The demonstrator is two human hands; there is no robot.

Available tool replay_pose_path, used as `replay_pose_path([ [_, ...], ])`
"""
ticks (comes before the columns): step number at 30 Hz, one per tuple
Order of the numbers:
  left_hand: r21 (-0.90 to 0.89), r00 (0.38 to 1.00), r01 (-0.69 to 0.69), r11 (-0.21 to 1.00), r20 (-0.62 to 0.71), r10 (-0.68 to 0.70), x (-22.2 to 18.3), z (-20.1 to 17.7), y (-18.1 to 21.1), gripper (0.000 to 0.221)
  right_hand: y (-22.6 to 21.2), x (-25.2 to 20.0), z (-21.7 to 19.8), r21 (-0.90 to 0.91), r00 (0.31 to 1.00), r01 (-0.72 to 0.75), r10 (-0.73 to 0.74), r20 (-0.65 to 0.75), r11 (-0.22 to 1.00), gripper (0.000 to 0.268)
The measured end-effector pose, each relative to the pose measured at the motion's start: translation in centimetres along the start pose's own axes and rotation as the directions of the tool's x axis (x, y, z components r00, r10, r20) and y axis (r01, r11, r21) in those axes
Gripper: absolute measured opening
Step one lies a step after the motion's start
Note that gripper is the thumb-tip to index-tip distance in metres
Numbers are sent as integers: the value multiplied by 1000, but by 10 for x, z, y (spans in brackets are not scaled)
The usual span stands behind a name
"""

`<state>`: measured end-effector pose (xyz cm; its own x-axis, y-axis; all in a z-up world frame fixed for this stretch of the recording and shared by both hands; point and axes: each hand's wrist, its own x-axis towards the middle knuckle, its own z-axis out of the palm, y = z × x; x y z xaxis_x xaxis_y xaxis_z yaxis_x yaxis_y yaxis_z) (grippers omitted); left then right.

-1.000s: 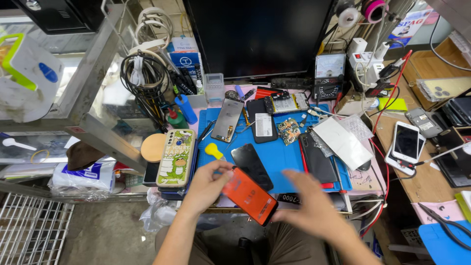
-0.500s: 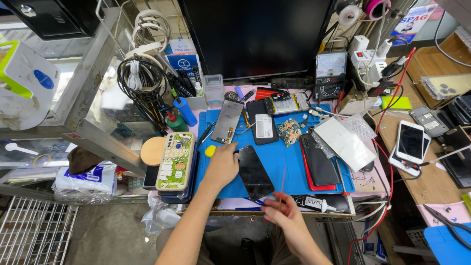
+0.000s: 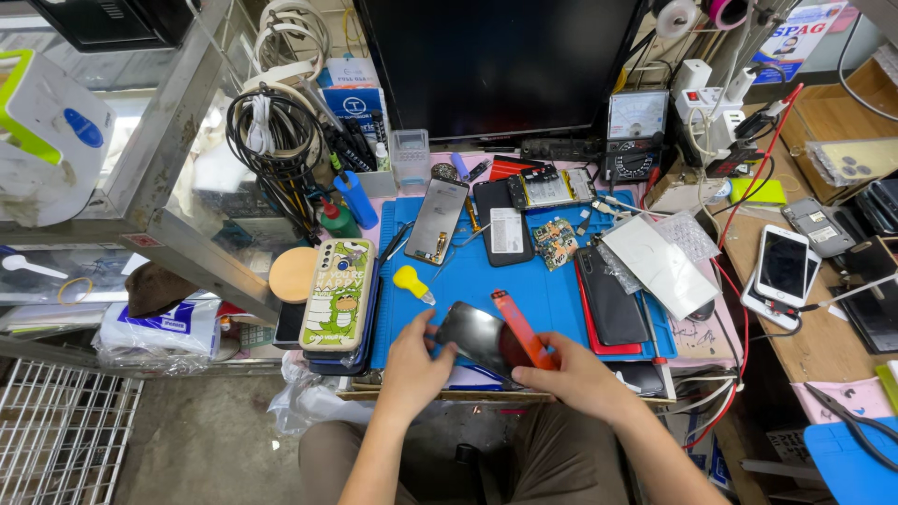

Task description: The person handles a smartphone on a workbench, placing a thin sheet onto the screen and pressing it down with their fingers.

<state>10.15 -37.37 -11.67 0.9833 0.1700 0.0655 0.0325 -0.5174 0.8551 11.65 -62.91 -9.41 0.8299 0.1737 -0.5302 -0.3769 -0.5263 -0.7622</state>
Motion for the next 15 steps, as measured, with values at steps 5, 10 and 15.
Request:
replay_pose_path([
  [5, -31, 998, 28, 999, -58, -30, -22, 10, -3, 86, -35, 7, -18, -366, 989, 141, -151, 1, 920, 88],
  [10, 15, 980, -55, 998, -192, 57, -33, 31, -6, 80, -50, 20, -24, -409, 973, 223, -225, 43, 885, 96],
  [15, 36, 976, -105, 994, -186, 110, -36, 34, -13, 78, -44, 13, -6, -624, 966, 136, -244, -89, 769, 98],
])
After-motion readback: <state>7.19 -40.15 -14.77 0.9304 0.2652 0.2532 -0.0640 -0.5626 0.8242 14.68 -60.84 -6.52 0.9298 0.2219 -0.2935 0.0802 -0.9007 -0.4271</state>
